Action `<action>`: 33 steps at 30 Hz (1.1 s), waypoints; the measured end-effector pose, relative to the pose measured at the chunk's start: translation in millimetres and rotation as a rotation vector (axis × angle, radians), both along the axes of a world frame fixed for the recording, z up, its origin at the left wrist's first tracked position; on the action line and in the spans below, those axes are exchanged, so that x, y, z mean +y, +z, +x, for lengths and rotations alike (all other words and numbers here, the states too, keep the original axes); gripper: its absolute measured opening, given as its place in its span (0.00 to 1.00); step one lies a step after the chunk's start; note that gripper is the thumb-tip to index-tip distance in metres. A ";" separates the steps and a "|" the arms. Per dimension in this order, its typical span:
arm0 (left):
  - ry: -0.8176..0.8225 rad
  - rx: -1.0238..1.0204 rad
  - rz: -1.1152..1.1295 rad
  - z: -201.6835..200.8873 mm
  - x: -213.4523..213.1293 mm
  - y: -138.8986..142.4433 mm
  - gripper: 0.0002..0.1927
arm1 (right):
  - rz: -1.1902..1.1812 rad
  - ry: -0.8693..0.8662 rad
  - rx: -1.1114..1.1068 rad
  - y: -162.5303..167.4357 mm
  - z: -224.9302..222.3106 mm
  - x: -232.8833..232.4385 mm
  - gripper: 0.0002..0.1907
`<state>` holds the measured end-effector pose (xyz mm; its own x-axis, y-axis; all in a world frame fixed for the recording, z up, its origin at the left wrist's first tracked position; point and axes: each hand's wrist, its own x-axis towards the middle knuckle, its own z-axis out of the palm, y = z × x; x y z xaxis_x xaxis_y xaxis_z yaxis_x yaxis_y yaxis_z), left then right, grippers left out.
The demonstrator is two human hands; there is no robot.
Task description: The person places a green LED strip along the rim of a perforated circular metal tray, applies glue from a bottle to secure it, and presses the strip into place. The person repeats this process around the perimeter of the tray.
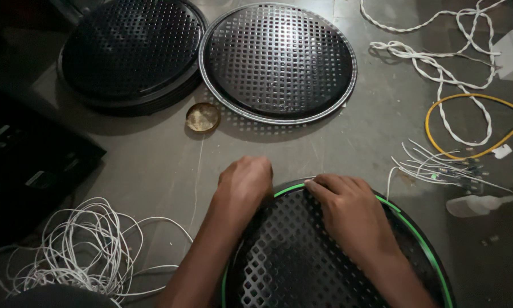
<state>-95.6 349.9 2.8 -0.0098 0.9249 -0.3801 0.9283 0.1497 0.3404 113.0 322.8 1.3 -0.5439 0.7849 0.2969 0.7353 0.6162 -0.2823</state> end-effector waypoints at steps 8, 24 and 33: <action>-0.022 0.017 -0.043 3.5 0.0 8.7 0.10 | 0.010 0.016 0.035 2.0 1.5 1.7 0.16; -0.092 0.033 -0.086 15.2 0.9 27.1 0.12 | -0.013 -0.044 0.030 13.0 1.5 0.2 0.14; -0.097 0.032 -0.114 15.1 1.3 30.2 0.13 | -0.032 -0.067 0.051 15.1 3.9 1.6 0.14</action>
